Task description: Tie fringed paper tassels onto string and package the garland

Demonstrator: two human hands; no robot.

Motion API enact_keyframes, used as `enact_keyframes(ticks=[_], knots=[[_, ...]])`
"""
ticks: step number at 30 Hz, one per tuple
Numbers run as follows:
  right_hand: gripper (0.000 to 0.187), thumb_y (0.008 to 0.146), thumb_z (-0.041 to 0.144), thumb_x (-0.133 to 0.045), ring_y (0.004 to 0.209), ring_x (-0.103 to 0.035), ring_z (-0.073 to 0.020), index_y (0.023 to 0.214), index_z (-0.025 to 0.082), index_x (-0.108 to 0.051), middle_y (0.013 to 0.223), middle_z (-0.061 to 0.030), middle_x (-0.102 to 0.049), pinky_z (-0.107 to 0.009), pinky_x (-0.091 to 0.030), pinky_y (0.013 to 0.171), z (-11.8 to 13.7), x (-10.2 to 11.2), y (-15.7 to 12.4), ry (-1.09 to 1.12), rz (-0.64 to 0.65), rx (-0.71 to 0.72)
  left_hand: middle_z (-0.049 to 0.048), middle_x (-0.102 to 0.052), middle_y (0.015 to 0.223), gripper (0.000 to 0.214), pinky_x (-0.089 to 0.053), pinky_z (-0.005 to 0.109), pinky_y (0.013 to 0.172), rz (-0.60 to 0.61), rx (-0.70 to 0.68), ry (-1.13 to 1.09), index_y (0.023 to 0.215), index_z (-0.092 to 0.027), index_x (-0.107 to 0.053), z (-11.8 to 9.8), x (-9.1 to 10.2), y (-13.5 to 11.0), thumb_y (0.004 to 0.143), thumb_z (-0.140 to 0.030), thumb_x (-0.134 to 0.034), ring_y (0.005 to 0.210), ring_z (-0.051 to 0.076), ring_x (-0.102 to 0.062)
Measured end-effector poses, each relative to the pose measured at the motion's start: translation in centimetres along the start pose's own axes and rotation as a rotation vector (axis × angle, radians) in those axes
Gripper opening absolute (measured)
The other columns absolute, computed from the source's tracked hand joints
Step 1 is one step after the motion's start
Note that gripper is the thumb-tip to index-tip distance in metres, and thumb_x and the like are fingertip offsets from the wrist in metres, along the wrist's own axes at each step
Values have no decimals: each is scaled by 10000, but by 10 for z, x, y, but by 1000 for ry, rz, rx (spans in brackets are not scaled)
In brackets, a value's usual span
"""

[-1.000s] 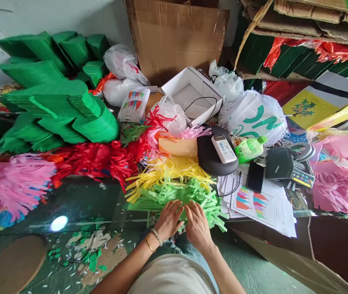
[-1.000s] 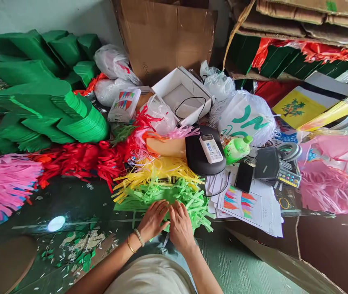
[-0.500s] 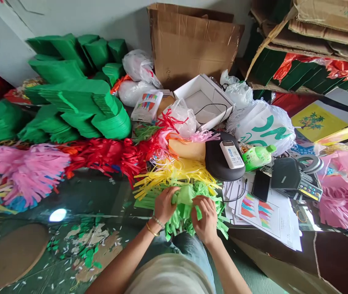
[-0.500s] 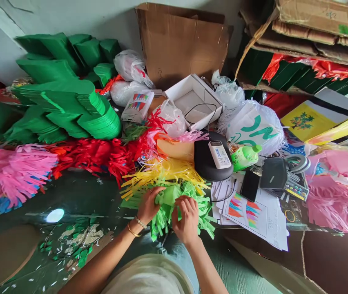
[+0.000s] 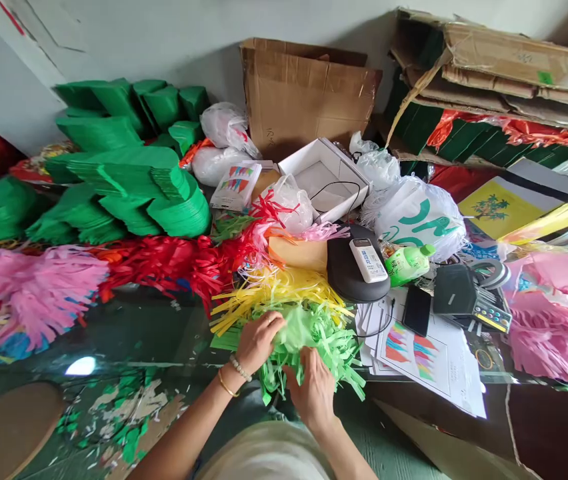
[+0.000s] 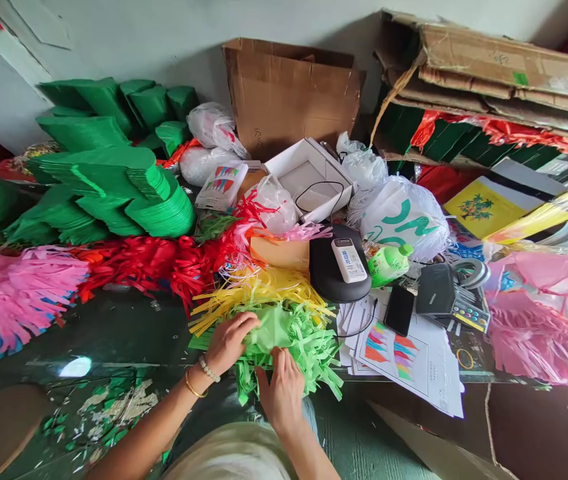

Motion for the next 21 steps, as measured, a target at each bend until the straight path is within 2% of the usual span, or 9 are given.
enact_keyframes(ticks=[3,6,8,11,13,15,16,18,21], knots=[[264,899,241,-549,842,-578,-255,1149,163,-580,983,-114,-623,-374,-464,721,-9,9,1,-168,-76,84,35,-675,972,534,-548,326,791,57,5,11,929,-222,-632,5,-10,-9,582,116,-407,952,210,-642],[347,897,101,-479,864,-544,-240,1191,226,-614,1070,-101,-604,-369,-443,731,-11,8,6,-200,-53,154,40,-679,968,505,-543,352,821,124,-17,20,923,-223,-643,6,-17,-15,593,103,-443,963,224,-630],[395,885,75,-470,919,-533,-250,1214,240,-616,1125,-99,-596,-383,-443,764,-14,8,11,-196,-37,158,34,-685,972,460,-537,361,844,182,-54,17,933,-231,-651,4,-21,-18,604,61,-518,958,231,-627],[492,844,63,-512,1093,-494,-295,1305,229,-562,1299,-122,-547,-439,-423,880,-17,-1,19,-218,29,174,46,-685,994,440,-519,398,885,230,-76,22,1036,-225,-638,0,-26,-19,615,-104,-685,958,255,-626],[412,812,39,-524,1161,-467,-314,1163,212,-650,1308,-128,-556,-456,-404,916,-17,-8,25,-225,74,208,71,-677,1021,474,-503,443,886,225,-63,44,1072,-207,-624,-3,-29,-18,616,-226,-749,974,287,-617],[287,815,31,-512,1150,-479,-305,959,199,-695,1204,-122,-615,-444,-409,901,-17,-8,29,-196,77,219,102,-665,1083,455,-480,486,892,204,-47,73,1071,-196,-625,-6,-32,-15,640,-271,-753,1024,322,-599],[262,827,35,-501,1130,-490,-296,909,197,-690,1149,-114,-633,-435,-414,890,-16,-4,30,-177,60,213,111,-661,1114,417,-469,493,903,191,-43,86,1064,-197,-629,-7,-34,-14,665,-255,-736,1053,329,-592],[259,860,50,-479,1110,-502,-287,957,193,-673,1124,-110,-630,-436,-415,889,-14,12,28,-159,-18,182,109,-673,1122,314,-463,472,920,163,-30,104,1033,-201,-639,-7,-35,-10,722,-171,-668,1079,312,-597],[251,904,98,-482,1054,-544,-274,1077,190,-639,1101,-121,-622,-433,-432,879,2,38,14,-128,-171,169,92,-722,940,243,-515,401,803,95,36,134,980,-188,-642,-3,-30,-2,775,-84,-564,904,267,-669]])
Point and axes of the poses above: each hand's wrist, its own y-axis towards the middle knuckle, its own x-axis out of the back of the hand, z = x × y, the point moved 10 cm from there along y, towards the middle knuckle
